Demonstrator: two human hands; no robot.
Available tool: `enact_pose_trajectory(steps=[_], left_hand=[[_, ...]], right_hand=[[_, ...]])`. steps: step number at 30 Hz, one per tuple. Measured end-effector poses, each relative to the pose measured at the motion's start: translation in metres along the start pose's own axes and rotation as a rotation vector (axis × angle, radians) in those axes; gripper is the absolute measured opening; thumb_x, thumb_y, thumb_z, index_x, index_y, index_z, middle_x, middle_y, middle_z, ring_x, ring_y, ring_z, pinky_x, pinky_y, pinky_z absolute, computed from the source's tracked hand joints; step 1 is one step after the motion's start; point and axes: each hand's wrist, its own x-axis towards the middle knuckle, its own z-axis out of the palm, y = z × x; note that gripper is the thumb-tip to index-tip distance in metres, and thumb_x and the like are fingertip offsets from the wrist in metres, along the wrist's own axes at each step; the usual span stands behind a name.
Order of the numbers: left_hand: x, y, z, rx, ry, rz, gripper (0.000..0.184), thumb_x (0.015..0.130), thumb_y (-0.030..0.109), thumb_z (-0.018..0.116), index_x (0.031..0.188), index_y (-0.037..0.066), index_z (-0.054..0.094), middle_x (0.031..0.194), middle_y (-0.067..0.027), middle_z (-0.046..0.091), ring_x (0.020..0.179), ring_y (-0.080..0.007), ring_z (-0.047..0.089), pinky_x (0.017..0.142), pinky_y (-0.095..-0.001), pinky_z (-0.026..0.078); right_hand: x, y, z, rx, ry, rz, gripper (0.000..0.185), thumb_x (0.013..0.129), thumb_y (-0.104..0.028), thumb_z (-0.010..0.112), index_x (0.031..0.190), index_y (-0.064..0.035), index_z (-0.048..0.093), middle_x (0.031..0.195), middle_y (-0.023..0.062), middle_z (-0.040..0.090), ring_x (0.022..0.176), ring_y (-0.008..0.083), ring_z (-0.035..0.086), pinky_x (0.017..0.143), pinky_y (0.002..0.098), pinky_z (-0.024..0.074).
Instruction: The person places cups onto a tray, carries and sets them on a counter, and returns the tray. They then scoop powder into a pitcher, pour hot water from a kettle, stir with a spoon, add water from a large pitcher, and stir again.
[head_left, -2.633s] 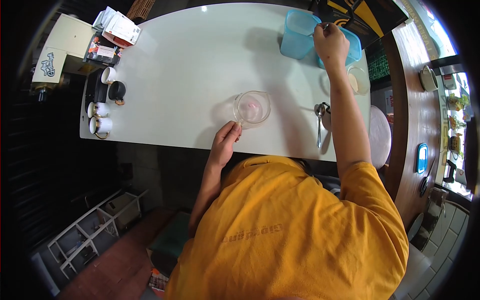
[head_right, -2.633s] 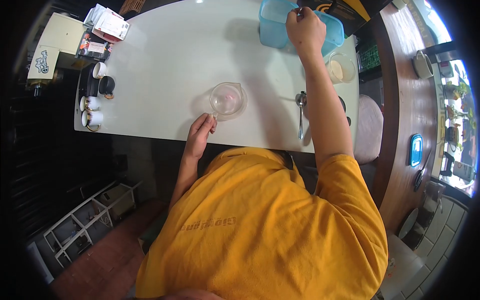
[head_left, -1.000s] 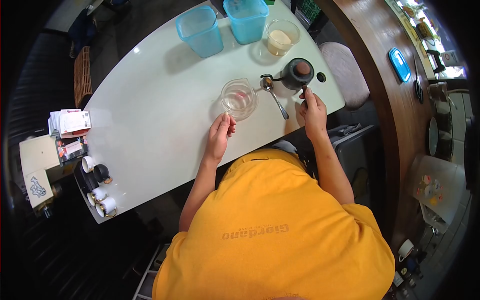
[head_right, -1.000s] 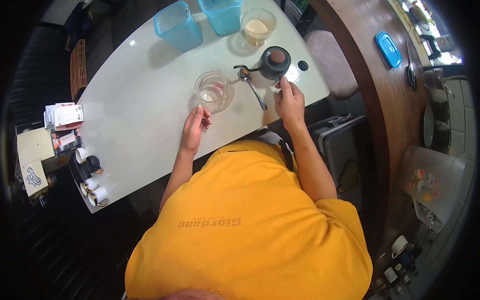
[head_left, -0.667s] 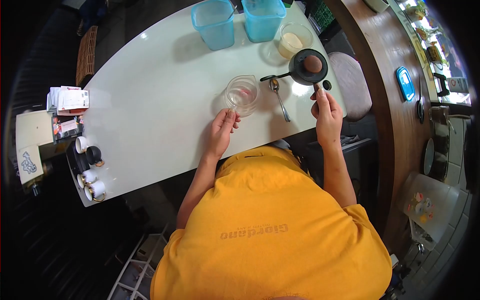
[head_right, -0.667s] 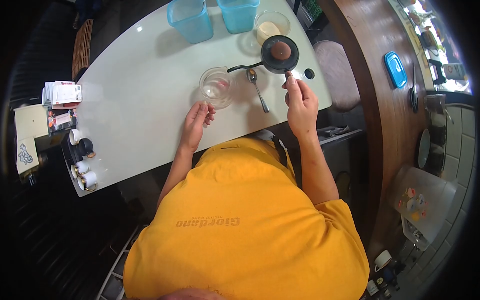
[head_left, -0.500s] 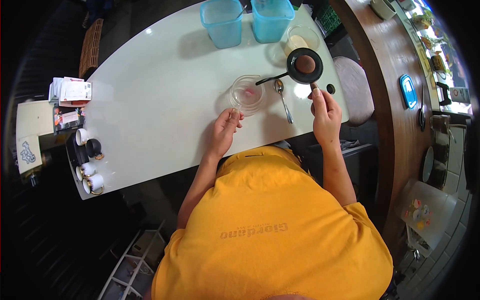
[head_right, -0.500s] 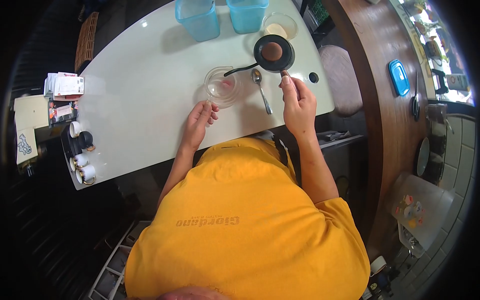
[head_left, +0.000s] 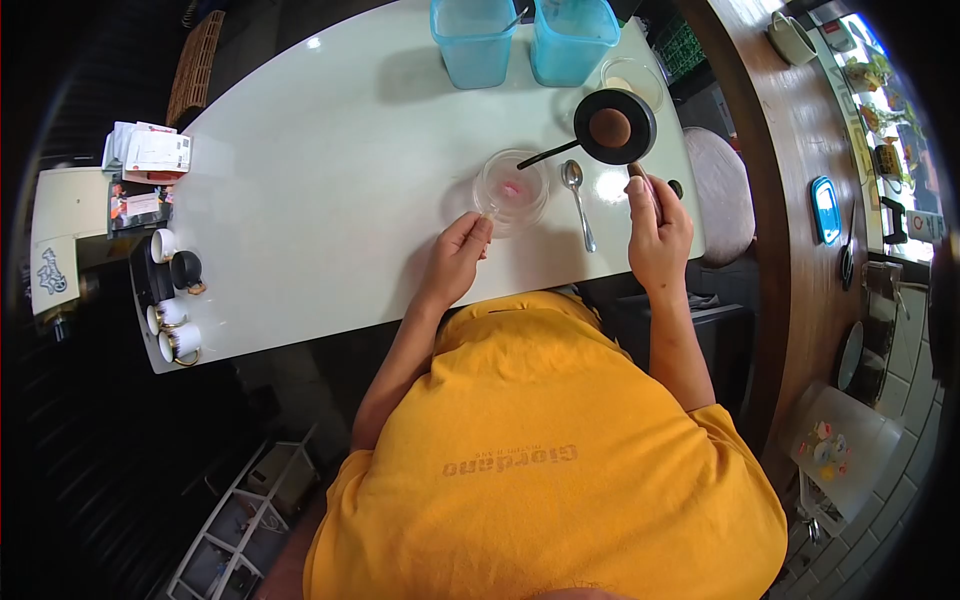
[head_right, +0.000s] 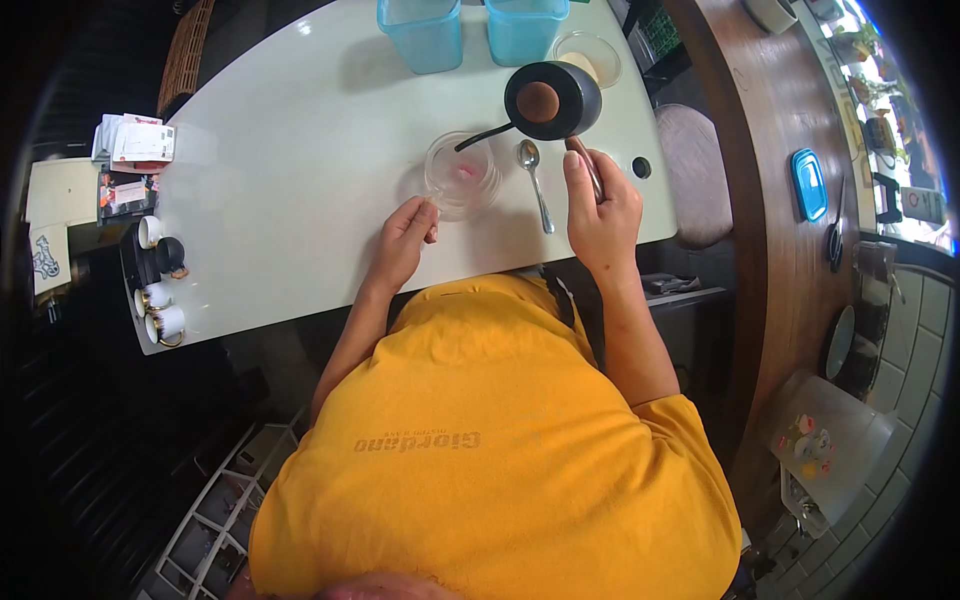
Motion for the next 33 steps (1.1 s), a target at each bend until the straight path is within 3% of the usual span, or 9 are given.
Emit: enact_pose_trajectory(steps=[3,18,26,33], left_hand=[[-0.001,-0.003,0.0,-0.047,0.023,0.026,0.031,0.1,0.027,0.049,0.08,0.004,0.051,0.07,0.0032,0.046,0.064,-0.006,0.041,0.061,-0.0218,0.04],[0.0,0.003,0.004,-0.12,-0.008,0.054,0.029,0.1,0.022,0.047,0.081,0.002,0.055,0.075,0.001,0.052,0.071,-0.0078,0.049,0.069,-0.0228,0.042],[-0.008,0.007,0.002,-0.002,0.144,0.058,0.033,0.097,0.028,0.056,0.078,0.001,0.059,0.066,0.0031,0.052,0.062,-0.0042,0.045,0.057,-0.0198,0.038],[-0.012,0.004,0.003,-0.087,0.117,0.042,0.032,0.097,0.028,0.056,0.078,0.003,0.06,0.065,0.0032,0.052,0.06,-0.0037,0.043,0.055,-0.0195,0.035]], right_hand=[[0.001,0.001,0.002,-0.019,0.018,-0.046,0.026,0.093,-0.02,0.058,0.101,0.0034,0.066,0.065,0.0097,0.058,0.057,0.0123,0.052,0.056,0.0267,0.0415],[0.006,0.001,-0.004,-0.012,0.074,-0.132,0.025,0.092,-0.02,0.059,0.099,0.0032,0.065,0.065,0.0118,0.058,0.055,0.0152,0.052,0.054,0.0289,0.0405],[0.004,0.002,-0.008,-0.018,0.072,-0.107,0.024,0.092,-0.02,0.059,0.098,0.0023,0.066,0.063,0.0103,0.057,0.053,0.0147,0.052,0.052,0.0281,0.0395],[0.005,0.0,-0.008,-0.004,0.095,-0.123,0.023,0.092,-0.02,0.059,0.098,0.0019,0.066,0.061,0.0075,0.057,0.053,0.0124,0.051,0.051,0.0273,0.0393]])
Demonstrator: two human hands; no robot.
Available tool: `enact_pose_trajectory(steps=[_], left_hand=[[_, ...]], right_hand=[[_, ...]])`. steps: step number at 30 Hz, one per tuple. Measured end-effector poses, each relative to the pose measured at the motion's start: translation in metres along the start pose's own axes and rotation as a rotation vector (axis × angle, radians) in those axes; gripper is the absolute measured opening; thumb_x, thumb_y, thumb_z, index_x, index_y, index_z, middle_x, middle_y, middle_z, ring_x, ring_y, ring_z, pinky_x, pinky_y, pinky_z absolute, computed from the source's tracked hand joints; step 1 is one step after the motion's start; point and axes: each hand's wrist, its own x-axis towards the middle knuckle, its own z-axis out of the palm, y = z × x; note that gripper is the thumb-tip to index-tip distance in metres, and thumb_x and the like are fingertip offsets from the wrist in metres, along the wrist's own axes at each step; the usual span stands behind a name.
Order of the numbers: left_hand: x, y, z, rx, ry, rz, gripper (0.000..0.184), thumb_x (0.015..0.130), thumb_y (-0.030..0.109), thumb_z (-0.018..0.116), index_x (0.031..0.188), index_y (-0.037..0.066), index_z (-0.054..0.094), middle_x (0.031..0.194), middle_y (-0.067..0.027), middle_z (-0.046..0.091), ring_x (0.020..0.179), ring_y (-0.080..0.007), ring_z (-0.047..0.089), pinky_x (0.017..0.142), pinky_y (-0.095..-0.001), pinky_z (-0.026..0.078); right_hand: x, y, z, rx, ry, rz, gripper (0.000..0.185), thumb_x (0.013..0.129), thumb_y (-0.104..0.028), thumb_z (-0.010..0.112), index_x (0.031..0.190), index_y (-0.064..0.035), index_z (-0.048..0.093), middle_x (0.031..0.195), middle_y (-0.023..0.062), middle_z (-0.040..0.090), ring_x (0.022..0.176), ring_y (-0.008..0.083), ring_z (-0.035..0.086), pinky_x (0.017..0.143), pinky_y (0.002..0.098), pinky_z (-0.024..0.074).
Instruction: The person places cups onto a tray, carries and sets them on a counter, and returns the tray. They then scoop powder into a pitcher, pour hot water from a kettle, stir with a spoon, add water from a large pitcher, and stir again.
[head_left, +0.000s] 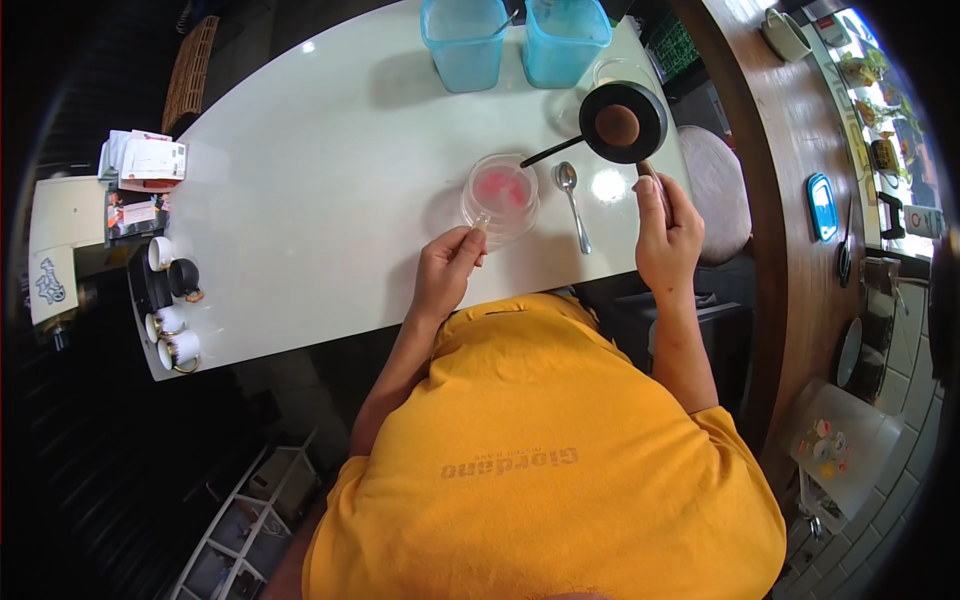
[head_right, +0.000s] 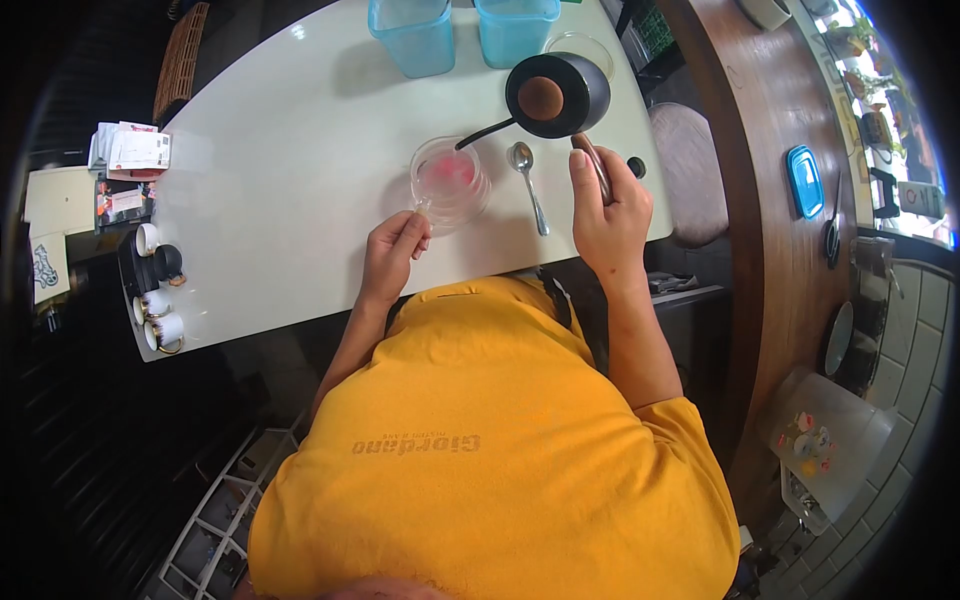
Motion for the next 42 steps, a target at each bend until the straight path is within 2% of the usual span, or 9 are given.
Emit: enact_pose_trajectory(steps=[11,18,24,27,33,42], left_hand=[[0.005,-0.011,0.013,-0.135,-0.135,-0.022,0.026,0.097,0.023,0.056,0.088,0.0,0.064,0.075,-0.0004,0.059,0.07,-0.0069,0.053,0.067,-0.0216,0.046],[0.01,-0.011,0.008,-0.089,-0.128,0.045,0.026,0.096,0.023,0.058,0.088,-0.001,0.064,0.08,-0.0008,0.06,0.074,-0.0072,0.053,0.069,-0.0221,0.045],[0.002,0.006,0.003,0.069,-0.011,0.083,0.028,0.095,0.025,0.059,0.088,-0.001,0.066,0.08,-0.0001,0.06,0.073,-0.0071,0.052,0.069,-0.0224,0.045],[-0.003,0.009,0.0,0.068,0.001,0.07,0.027,0.095,0.026,0.059,0.089,0.001,0.067,0.078,0.0009,0.06,0.073,-0.0068,0.05,0.067,-0.0216,0.041],[-0.008,0.009,0.0,0.006,-0.014,0.03,0.026,0.095,0.024,0.059,0.087,0.0,0.066,0.076,0.0012,0.059,0.071,-0.0066,0.049,0.066,-0.0217,0.04],[-0.004,0.0,0.006,-0.059,-0.149,-0.033,0.026,0.096,0.022,0.058,0.088,-0.001,0.065,0.077,0.0001,0.061,0.071,-0.0063,0.053,0.066,-0.0216,0.045]], right_hand=[[-0.002,-0.005,0.0,0.003,-0.037,0.02,0.023,0.092,-0.019,0.059,0.098,0.0022,0.066,0.062,0.0075,0.056,0.054,0.0114,0.05,0.051,0.0269,0.0387],[-0.004,-0.008,0.0,-0.001,-0.045,-0.01,0.022,0.091,-0.018,0.06,0.097,0.0032,0.065,0.062,0.0089,0.055,0.053,0.0131,0.05,0.052,0.0276,0.0389],[-0.004,-0.005,0.0,0.009,-0.037,-0.006,0.022,0.091,-0.018,0.06,0.098,0.0029,0.065,0.062,0.0086,0.056,0.054,0.0132,0.05,0.052,0.0274,0.039],[-0.002,-0.007,0.0,0.006,-0.027,-0.003,0.022,0.092,-0.018,0.06,0.098,0.0025,0.065,0.062,0.0082,0.056,0.054,0.0131,0.051,0.052,0.0273,0.0391],[0.0,-0.008,0.0,-0.011,-0.033,0.026,0.023,0.092,-0.02,0.06,0.098,0.0022,0.066,0.062,0.0075,0.056,0.054,0.0125,0.051,0.052,0.0271,0.0391],[0.0,-0.009,0.002,0.013,-0.041,0.048,0.024,0.092,-0.02,0.06,0.098,0.0026,0.066,0.062,0.0073,0.056,0.055,0.012,0.05,0.053,0.0269,0.0391]])
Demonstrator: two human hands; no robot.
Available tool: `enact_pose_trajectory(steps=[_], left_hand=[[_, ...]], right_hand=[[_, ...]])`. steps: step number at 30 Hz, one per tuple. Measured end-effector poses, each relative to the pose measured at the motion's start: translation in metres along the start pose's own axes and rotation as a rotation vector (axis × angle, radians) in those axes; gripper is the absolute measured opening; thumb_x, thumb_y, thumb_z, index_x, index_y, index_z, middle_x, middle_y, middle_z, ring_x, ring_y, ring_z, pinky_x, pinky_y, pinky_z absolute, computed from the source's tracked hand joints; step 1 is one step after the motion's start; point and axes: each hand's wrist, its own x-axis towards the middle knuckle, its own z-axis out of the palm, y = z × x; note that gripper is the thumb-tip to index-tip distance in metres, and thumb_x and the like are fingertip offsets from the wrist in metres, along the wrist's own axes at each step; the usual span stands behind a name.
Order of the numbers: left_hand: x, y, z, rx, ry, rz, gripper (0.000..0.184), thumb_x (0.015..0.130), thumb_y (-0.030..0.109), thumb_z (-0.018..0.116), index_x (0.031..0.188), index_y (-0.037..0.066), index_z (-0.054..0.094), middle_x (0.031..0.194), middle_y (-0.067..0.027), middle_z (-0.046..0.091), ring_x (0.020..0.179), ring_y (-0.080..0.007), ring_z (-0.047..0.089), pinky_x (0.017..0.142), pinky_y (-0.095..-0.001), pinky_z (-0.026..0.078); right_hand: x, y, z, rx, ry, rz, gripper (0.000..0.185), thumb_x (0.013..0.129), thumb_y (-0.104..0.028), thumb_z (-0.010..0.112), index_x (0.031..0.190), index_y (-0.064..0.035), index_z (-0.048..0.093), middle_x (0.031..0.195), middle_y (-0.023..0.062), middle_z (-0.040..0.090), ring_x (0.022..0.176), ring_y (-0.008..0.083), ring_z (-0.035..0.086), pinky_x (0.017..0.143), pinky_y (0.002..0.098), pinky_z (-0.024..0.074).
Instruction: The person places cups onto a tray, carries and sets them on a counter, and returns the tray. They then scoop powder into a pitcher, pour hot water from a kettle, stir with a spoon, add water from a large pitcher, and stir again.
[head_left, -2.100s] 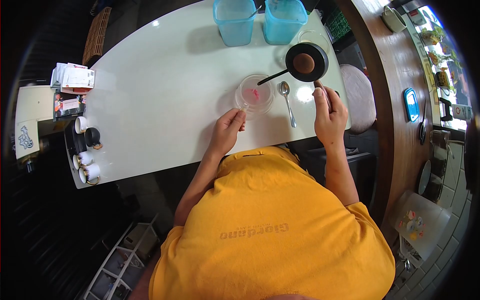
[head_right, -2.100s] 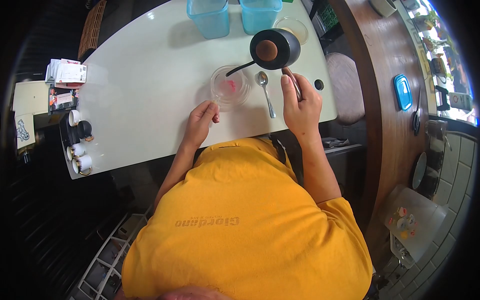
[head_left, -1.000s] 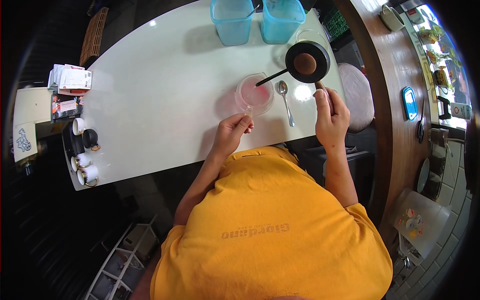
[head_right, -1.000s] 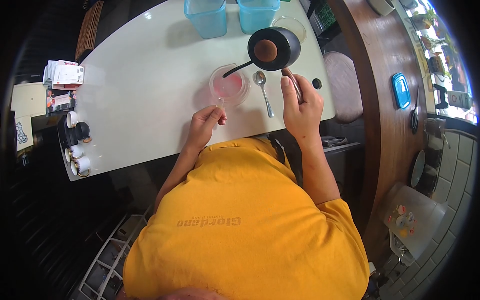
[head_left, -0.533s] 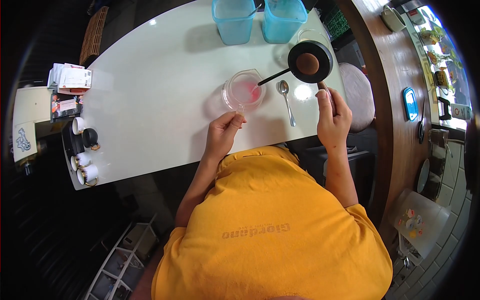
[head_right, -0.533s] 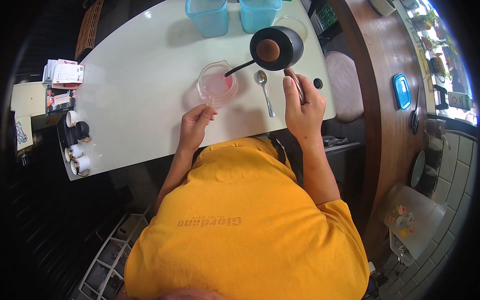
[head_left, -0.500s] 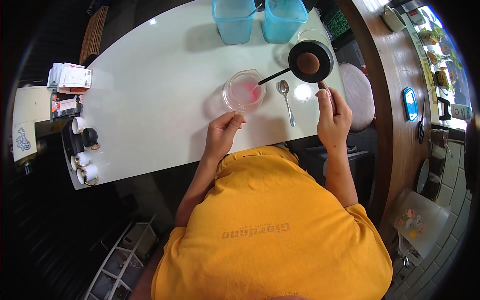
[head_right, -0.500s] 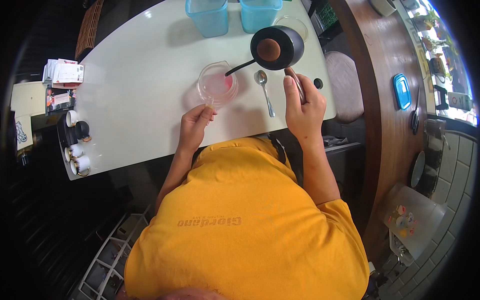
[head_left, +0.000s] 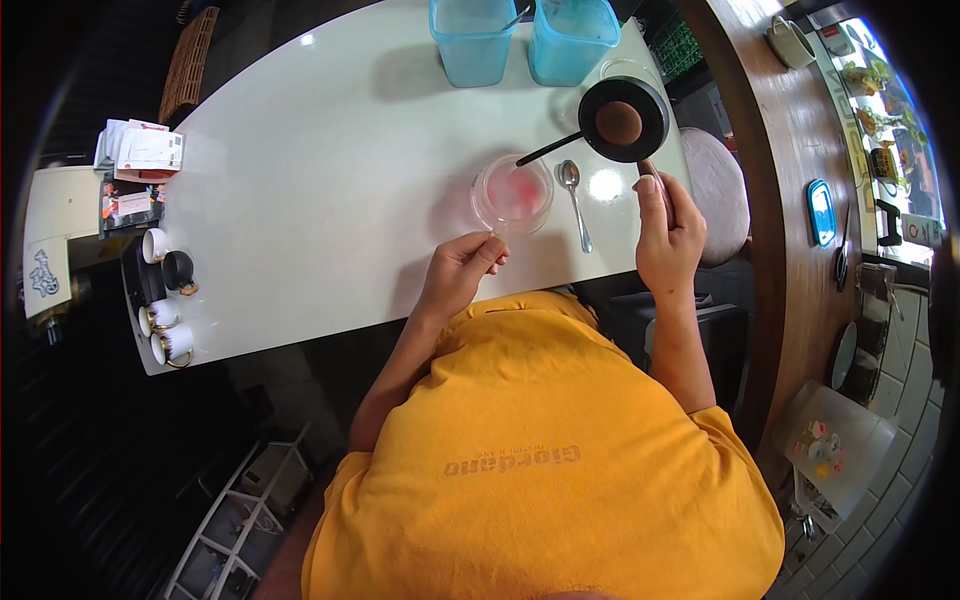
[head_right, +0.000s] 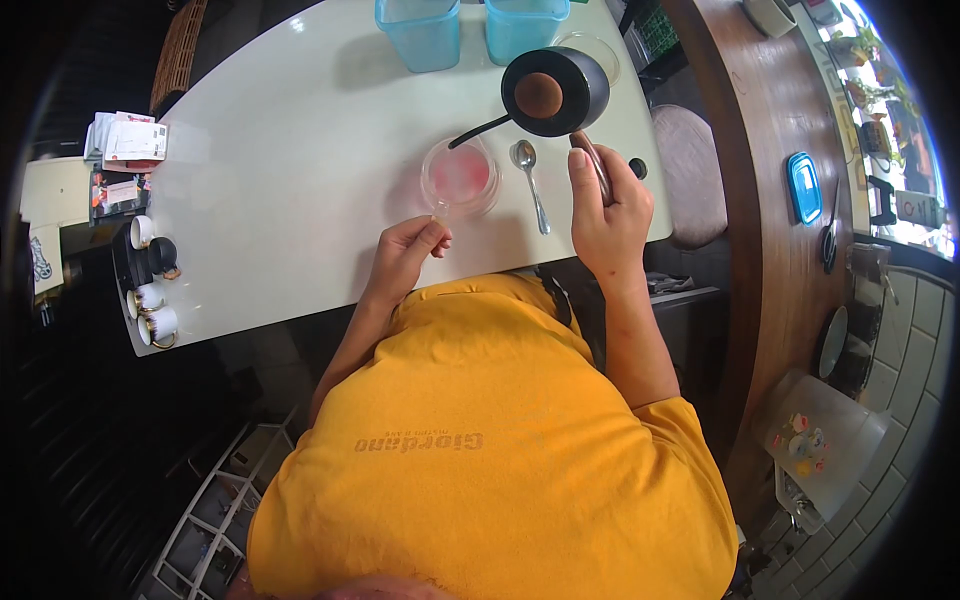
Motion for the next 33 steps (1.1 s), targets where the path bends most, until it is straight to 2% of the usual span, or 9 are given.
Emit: enact_pose_trajectory(steps=[12,24,33], left_hand=[[0.014,-0.003,0.001,0.01,-0.031,0.061,0.027,0.097,0.023,0.056,0.087,0.0,0.063,0.078,-0.0006,0.059,0.073,-0.0079,0.053,0.07,-0.0232,0.045],[0.003,0.009,-0.009,0.117,0.1,0.066,0.024,0.096,0.021,0.059,0.089,-0.001,0.065,0.076,-0.0009,0.059,0.068,-0.007,0.051,0.064,-0.0211,0.043],[-0.007,0.0,-0.011,-0.014,0.083,0.055,0.025,0.096,0.021,0.058,0.085,0.0,0.065,0.072,0.0002,0.058,0.065,-0.0053,0.05,0.06,-0.0196,0.042]], right_hand=[[-0.004,0.002,-0.001,-0.012,-0.01,-0.038,0.022,0.092,-0.018,0.06,0.096,0.0032,0.065,0.064,0.0091,0.056,0.055,0.0124,0.05,0.053,0.0276,0.0394],[-0.002,0.003,-0.003,-0.019,0.022,-0.044,0.022,0.092,-0.019,0.06,0.098,0.002,0.066,0.061,0.0075,0.056,0.052,0.0114,0.05,0.051,0.0265,0.0385],[0.003,0.003,-0.001,-0.014,0.027,-0.06,0.022,0.091,-0.019,0.061,0.097,0.0017,0.066,0.062,0.0085,0.058,0.053,0.0127,0.053,0.051,0.0268,0.04]])
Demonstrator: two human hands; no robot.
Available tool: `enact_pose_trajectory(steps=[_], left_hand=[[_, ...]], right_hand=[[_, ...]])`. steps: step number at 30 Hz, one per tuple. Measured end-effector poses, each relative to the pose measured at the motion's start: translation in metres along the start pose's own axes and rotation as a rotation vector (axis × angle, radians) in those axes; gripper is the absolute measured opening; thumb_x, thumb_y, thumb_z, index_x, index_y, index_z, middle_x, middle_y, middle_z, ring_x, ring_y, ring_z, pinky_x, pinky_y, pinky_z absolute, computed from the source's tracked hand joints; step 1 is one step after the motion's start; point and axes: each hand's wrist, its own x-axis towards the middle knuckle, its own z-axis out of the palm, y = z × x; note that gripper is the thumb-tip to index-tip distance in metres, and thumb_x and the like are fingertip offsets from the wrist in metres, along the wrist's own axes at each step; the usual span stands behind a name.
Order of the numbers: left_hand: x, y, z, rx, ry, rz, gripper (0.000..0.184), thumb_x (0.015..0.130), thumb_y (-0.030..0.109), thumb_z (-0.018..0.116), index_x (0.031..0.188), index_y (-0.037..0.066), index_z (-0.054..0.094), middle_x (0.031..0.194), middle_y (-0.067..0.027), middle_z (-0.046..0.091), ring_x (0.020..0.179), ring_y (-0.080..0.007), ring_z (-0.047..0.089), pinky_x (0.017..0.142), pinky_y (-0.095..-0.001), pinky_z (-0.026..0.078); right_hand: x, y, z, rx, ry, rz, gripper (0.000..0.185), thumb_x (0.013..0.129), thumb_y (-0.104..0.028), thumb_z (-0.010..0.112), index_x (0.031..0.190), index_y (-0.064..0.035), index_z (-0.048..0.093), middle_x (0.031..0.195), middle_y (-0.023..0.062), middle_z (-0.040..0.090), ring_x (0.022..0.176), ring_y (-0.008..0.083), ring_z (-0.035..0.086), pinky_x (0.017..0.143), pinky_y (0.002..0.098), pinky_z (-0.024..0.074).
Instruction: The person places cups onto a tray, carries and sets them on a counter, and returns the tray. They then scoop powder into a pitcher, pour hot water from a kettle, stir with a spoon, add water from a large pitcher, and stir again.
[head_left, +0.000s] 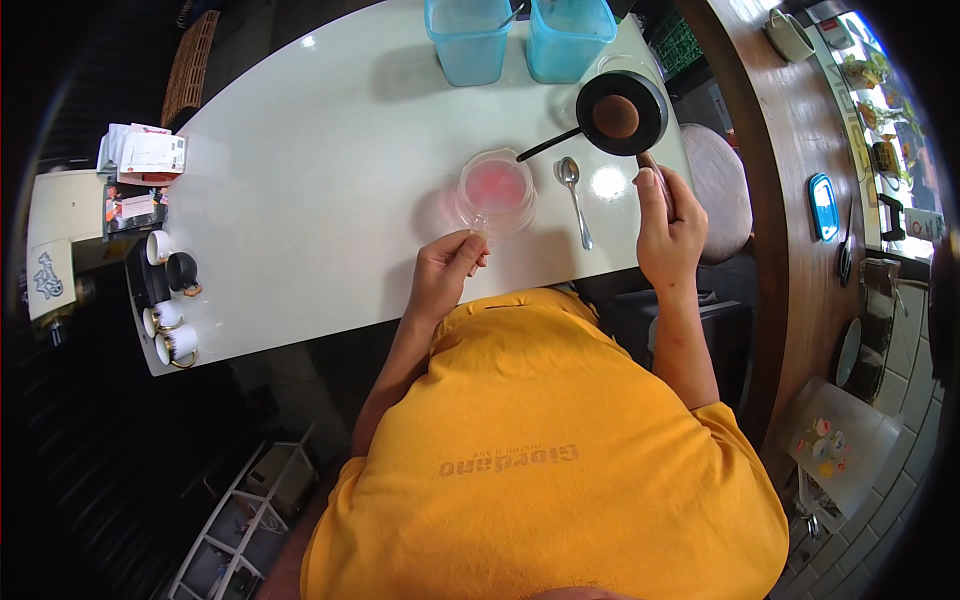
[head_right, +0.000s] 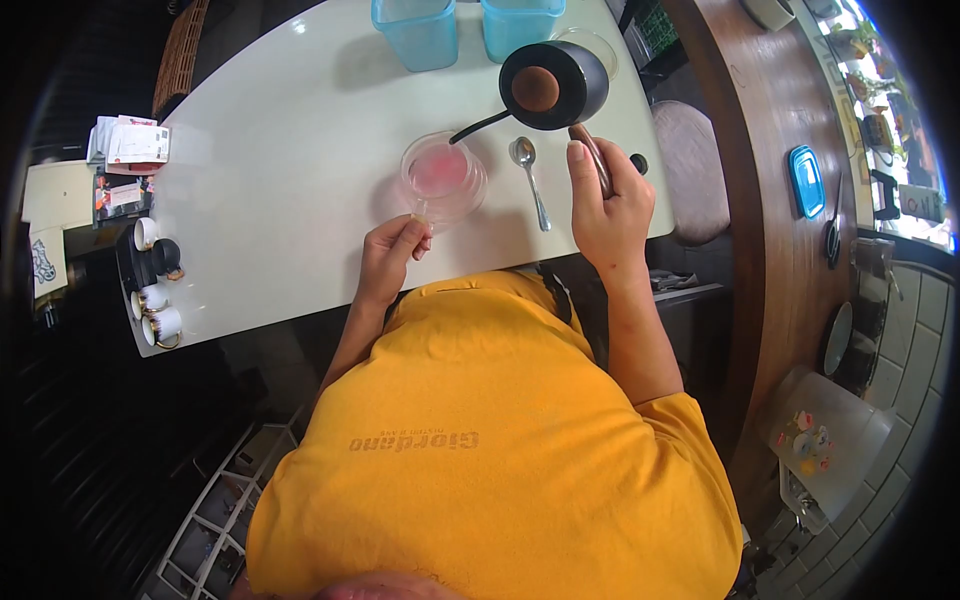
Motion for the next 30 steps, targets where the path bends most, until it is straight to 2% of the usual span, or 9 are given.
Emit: enact_pose_trajectory(steps=[5,14,23,30], left_hand=[[0.002,-0.011,0.001,-0.081,-0.055,-0.047,0.025,0.097,0.02,0.056,0.084,0.0,0.064,0.074,-0.0005,0.059,0.067,-0.0065,0.052,0.063,-0.0212,0.044],[0.01,-0.013,0.004,-0.015,-0.093,0.008,0.025,0.096,0.022,0.058,0.086,-0.001,0.064,0.077,-0.0009,0.06,0.071,-0.007,0.054,0.067,-0.0221,0.046],[0.008,-0.003,0.001,0.068,-0.044,0.032,0.024,0.096,0.02,0.057,0.087,-0.001,0.065,0.077,-0.0007,0.059,0.071,-0.0077,0.052,0.066,-0.0221,0.044],[0.006,-0.006,0.003,-0.012,-0.073,-0.007,0.025,0.096,0.023,0.058,0.086,0.001,0.065,0.077,0.0009,0.06,0.073,-0.0059,0.053,0.066,-0.0209,0.043]], right_hand=[[0.0,-0.005,0.003,0.005,-0.01,-0.024,0.022,0.091,-0.018,0.061,0.097,0.0022,0.066,0.063,0.0097,0.058,0.054,0.0134,0.054,0.052,0.0268,0.0403],[-0.003,-0.012,0.003,0.016,-0.049,-0.05,0.022,0.091,-0.017,0.061,0.098,0.0039,0.066,0.064,0.0103,0.058,0.054,0.0124,0.053,0.053,0.0262,0.0407],[-0.005,-0.009,0.002,-0.006,-0.045,-0.044,0.022,0.091,-0.016,0.061,0.098,0.0036,0.066,0.063,0.0101,0.059,0.054,0.0122,0.053,0.052,0.0264,0.0405],[-0.004,-0.012,0.007,0.02,-0.029,-0.053,0.021,0.091,-0.015,0.061,0.097,0.0037,0.066,0.063,0.0104,0.058,0.053,0.0116,0.053,0.052,0.0262,0.0405]])
